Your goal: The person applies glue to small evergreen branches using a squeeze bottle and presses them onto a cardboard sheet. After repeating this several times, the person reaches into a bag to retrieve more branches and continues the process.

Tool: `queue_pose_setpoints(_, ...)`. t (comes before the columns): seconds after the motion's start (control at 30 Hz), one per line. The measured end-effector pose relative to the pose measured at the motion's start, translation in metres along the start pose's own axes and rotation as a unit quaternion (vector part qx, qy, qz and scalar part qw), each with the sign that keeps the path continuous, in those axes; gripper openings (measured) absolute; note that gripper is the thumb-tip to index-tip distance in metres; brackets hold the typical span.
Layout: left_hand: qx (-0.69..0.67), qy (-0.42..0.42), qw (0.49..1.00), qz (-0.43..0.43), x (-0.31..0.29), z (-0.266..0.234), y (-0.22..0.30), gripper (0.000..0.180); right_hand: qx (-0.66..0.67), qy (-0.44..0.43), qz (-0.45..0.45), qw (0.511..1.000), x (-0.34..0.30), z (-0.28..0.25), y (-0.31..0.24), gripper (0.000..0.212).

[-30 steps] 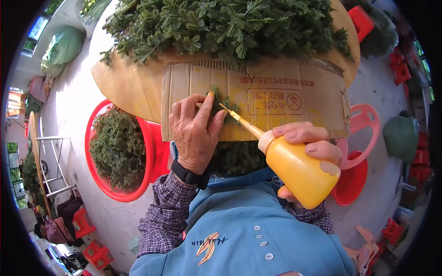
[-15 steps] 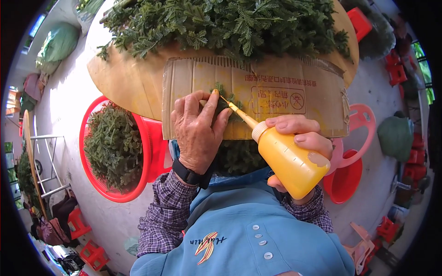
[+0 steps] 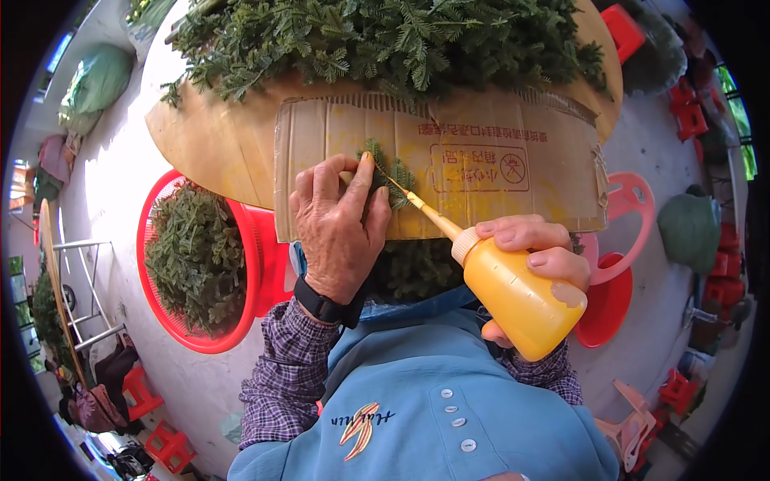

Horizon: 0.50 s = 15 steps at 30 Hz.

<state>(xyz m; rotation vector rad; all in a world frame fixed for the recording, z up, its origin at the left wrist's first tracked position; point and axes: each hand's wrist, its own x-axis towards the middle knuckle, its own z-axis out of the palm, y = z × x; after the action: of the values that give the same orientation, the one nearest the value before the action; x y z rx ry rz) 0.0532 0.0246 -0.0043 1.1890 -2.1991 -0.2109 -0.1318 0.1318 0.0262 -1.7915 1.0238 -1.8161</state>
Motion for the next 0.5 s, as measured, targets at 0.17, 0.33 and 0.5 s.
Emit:
queue_pose_setpoints(0.17,0.000,0.002,1.000,0.001,0.0003,0.0019,0.0005,0.036,0.011,0.006,-0.005,1.000,-0.0033,-0.0004,-0.0028,0.061)
queue_pose_setpoints(0.33,0.001,0.006,1.000,0.000,0.0002,0.0017,0.0002,0.035,0.012,0.000,-0.012,1.000,-0.0014,0.0001,0.0006,0.061)
queue_pose_setpoints(0.5,0.007,0.008,1.000,0.006,-0.0008,0.0038,-0.0022,0.035,0.000,-0.001,-0.011,1.000,-0.0029,-0.0007,0.0000,0.061)
